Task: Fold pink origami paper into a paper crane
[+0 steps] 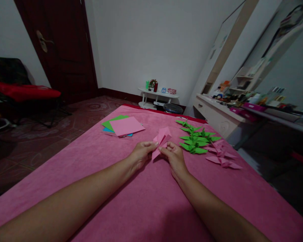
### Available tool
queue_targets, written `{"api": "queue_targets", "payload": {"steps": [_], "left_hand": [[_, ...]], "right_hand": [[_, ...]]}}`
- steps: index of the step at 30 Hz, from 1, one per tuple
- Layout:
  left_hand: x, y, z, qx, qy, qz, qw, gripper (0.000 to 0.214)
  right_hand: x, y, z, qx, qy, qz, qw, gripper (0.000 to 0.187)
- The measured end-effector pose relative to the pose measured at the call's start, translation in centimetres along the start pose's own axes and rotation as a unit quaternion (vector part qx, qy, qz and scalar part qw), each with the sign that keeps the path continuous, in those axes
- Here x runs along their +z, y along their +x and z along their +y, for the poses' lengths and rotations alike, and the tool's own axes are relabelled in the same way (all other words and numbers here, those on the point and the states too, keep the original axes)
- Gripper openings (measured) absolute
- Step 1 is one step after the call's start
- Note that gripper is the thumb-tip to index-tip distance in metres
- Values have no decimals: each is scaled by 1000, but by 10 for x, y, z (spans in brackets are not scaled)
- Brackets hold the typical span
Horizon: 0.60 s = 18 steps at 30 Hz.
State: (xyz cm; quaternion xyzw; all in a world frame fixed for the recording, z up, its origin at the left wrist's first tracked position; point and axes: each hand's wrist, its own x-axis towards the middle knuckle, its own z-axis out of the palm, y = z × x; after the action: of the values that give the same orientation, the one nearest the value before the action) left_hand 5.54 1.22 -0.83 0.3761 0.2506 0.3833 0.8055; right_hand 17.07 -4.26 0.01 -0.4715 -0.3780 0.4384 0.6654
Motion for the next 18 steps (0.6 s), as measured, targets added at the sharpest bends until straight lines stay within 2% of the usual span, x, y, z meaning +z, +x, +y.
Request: {"api": "queue_targets", "payload": {"steps": [5, 9, 18], "left_hand": [[-2, 1, 0, -13, 8, -2, 1000, 34], [-2, 1, -2, 3, 10, -1, 1000, 32], [2, -2, -2, 12, 21, 36, 999, 28]], "right_hand": [[0, 0, 0, -2, -14, 2, 1000, 21], [3, -2, -3, 2, -14, 8, 1000, 18], [2, -2, -3, 11, -8, 9, 1000, 21]]}}
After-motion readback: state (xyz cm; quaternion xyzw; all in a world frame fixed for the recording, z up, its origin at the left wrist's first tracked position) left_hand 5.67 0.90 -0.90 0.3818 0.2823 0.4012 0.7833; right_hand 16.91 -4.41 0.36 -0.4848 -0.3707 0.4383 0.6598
